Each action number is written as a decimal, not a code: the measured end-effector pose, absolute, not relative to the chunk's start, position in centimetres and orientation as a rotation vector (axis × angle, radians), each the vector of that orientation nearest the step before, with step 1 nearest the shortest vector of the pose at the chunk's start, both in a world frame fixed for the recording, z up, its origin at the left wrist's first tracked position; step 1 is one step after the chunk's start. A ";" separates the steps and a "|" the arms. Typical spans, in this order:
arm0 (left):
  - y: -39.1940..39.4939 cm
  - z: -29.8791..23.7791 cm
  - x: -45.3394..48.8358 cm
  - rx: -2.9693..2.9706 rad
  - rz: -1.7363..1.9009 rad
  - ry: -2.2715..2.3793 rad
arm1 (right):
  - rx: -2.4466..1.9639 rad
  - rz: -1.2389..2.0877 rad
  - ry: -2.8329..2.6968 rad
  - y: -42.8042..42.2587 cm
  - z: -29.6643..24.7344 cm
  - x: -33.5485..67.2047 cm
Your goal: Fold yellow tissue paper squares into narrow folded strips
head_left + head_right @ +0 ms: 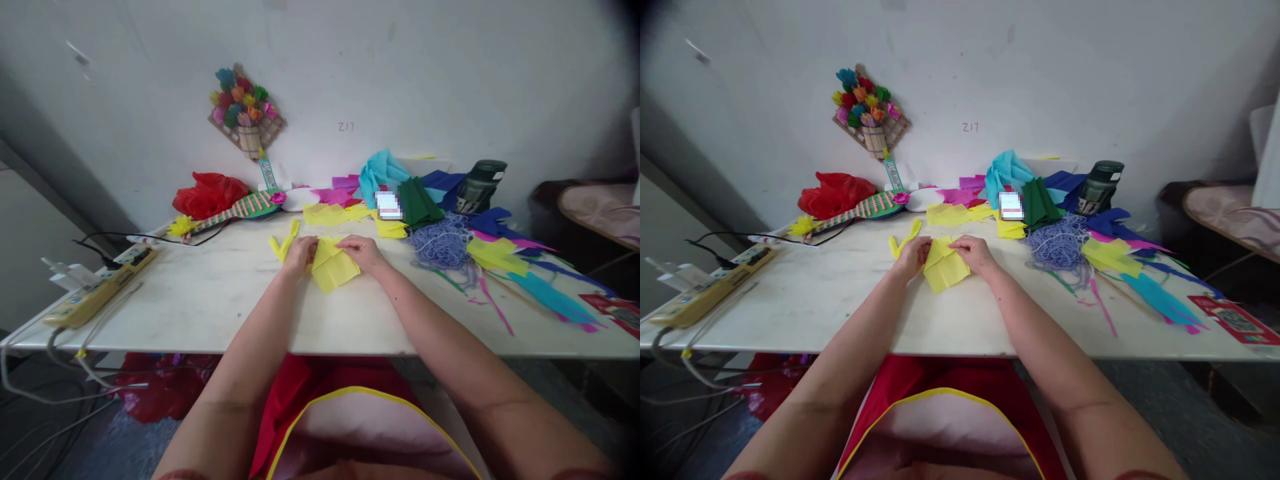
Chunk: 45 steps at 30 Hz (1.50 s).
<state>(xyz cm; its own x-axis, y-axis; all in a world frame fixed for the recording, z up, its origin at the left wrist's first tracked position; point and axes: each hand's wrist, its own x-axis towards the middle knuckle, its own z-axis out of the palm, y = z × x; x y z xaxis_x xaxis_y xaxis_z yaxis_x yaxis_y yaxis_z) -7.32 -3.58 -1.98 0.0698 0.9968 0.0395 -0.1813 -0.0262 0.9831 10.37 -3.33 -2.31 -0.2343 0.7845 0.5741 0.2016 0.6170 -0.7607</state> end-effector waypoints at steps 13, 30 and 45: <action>-4.3 -1.9 -7.6 1.435 1.193 1.110 | -0.747 0.567 -1.826 -3.1 -2.5 10.4; -4.5 -1.6 -7.5 1.565 1.234 1.100 | -0.962 0.845 -1.697 -4.5 -1.1 10.3; -4.8 -1.0 -7.5 1.752 1.171 1.207 | -1.006 1.027 -1.515 -4.1 -1.3 10.2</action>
<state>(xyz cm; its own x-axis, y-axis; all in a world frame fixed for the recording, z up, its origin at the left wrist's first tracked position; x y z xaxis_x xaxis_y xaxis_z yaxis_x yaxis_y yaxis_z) -7.51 -4.79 -1.00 0.1581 0.9452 0.2856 0.3143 -0.3224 0.8929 10.18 -4.11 -1.33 -0.1483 0.9496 0.2761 0.0949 0.2916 -0.9518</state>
